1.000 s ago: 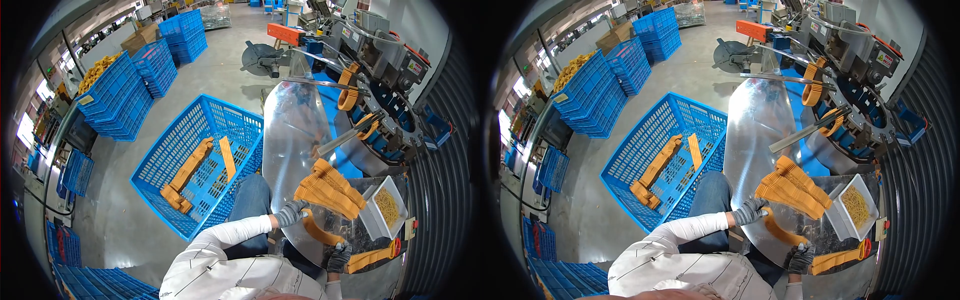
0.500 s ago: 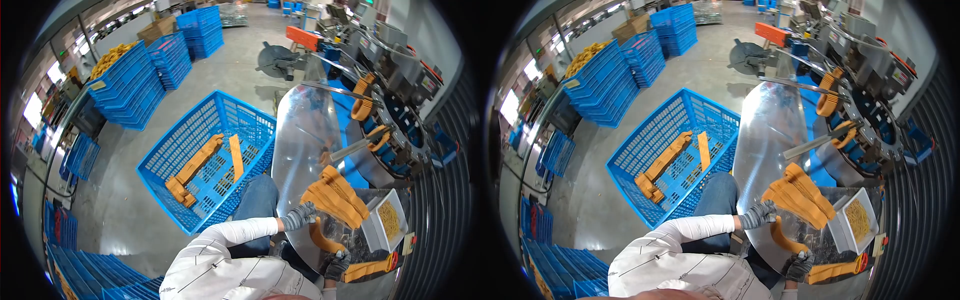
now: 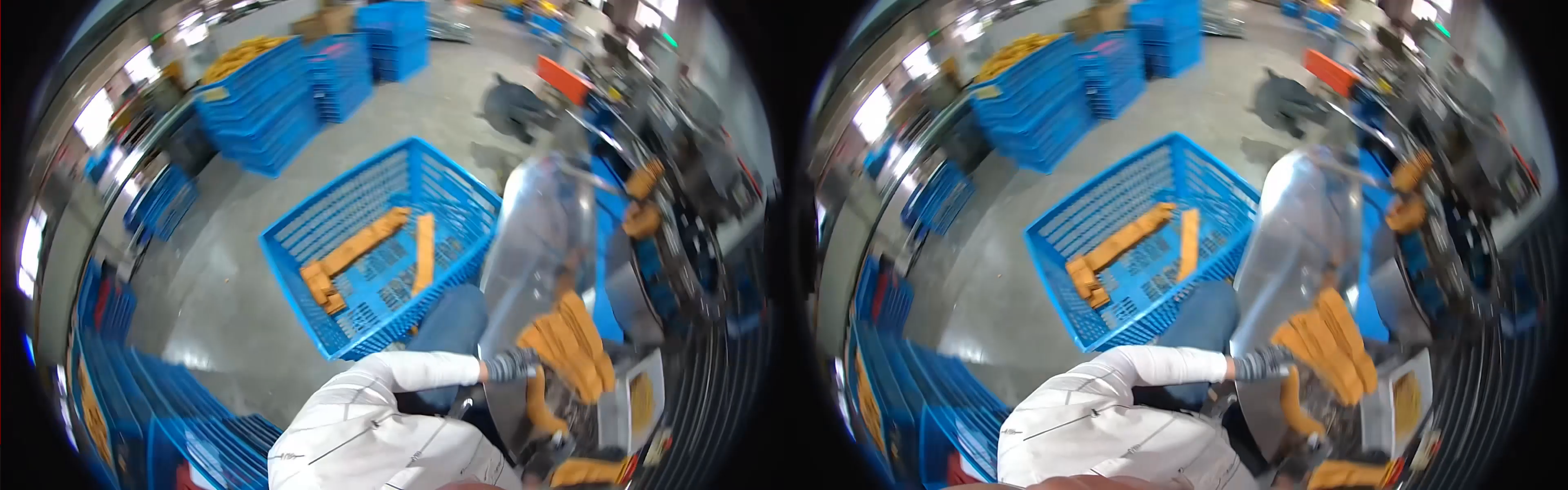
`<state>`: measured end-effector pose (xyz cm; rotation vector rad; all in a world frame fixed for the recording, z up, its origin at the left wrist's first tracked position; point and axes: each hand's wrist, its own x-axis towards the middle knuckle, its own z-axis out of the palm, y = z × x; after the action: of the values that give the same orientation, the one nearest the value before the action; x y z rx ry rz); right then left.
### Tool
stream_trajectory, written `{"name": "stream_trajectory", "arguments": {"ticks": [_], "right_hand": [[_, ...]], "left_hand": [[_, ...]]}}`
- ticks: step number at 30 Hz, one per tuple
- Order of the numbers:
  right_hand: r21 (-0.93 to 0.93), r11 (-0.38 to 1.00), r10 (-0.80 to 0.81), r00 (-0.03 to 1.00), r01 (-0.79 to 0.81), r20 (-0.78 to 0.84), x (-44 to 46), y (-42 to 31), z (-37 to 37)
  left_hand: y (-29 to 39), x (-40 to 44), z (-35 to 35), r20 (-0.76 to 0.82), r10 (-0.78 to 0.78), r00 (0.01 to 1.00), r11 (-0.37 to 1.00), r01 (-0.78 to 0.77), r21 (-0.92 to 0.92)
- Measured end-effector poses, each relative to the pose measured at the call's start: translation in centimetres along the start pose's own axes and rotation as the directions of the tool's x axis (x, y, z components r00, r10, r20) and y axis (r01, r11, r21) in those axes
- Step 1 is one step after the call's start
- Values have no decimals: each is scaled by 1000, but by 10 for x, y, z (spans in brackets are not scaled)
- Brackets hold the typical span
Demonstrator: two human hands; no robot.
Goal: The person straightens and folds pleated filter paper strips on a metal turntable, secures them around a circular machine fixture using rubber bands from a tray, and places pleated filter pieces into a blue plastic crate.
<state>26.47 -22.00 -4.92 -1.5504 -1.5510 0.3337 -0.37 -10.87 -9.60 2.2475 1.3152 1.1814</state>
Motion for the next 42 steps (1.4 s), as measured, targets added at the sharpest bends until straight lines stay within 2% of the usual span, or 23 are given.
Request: {"name": "stream_trajectory", "arguments": {"ticks": [1,2,3,6,7,8,9,10,12,13,14,15,16,18,20,27,28,31,34,36,38,39,42], "right_hand": [[-51,998,-19,1000,20,21,-1,-10,-5],[4,994,105,994,-105,20,-5,-23,-11],[59,972,227,974,-228,18,-7,-35,-16],[499,745,475,877,-444,71,-12,4,-27],[136,948,287,958,-288,23,-6,-7,-35],[245,882,405,914,-401,38,1,-25,-45],[358,793,499,863,-493,83,8,-49,-57],[458,687,568,810,-564,146,16,-65,-69],[547,632,567,809,-549,156,37,-72,-93],[587,608,558,814,-535,163,55,-77,-107],[334,776,544,835,-535,75,82,-93,-121],[116,963,240,970,-242,28,106,-77,-135],[335,881,339,940,-334,46,134,-97,-140],[314,810,475,868,-495,144,187,-113,-149],[381,800,414,886,-463,208,227,-119,-142],[190,901,334,903,-391,270,267,-138,-135],[162,920,309,913,-358,266,270,-137,-132],[79,953,264,929,-293,260,284,-131,-132],[78,961,229,922,-265,313,291,-141,-137],[38,966,226,909,-255,351,293,-144,-140],[-26,988,152,937,-152,316,304,-125,-130],[-7,992,123,937,-128,328,309,-124,-125],[-97,983,182,925,-158,333,317,-124,-123]], "left_hand": [[-19,-10,28,-165,231,959,914,-156,374],[-13,-9,21,-151,209,966,945,-160,284],[-1,-6,3,-61,106,992,993,-103,62],[23,16,-26,67,-67,995,971,81,-225],[30,20,-32,75,-107,991,950,125,-286],[36,25,-36,117,-171,978,904,203,-377],[45,34,-48,359,-346,867,698,493,-519],[53,40,-54,602,-434,671,404,742,-535],[83,66,-59,642,-394,658,50,713,-700],[95,90,-64,583,-357,730,256,677,-690],[104,115,-66,526,-306,793,449,608,-655],[114,140,-63,569,-301,766,382,643,-664],[124,166,-60,609,-292,738,316,675,-666],[155,216,-49,603,-273,749,225,659,-717],[189,249,-45,599,-283,749,120,647,-753],[209,279,-43,655,-287,699,188,711,-677],[217,281,-48,695,-355,625,143,771,-620],[229,294,-49,581,-408,705,404,709,-577],[225,310,-56,678,-344,650,501,738,-453],[223,292,-56,518,-164,840,680,476,-558],[219,282,-44,372,34,928,846,171,-504],[220,285,-38,322,-4,947,930,122,-347],[223,280,-33,245,-141,959,911,222,-348]]}}
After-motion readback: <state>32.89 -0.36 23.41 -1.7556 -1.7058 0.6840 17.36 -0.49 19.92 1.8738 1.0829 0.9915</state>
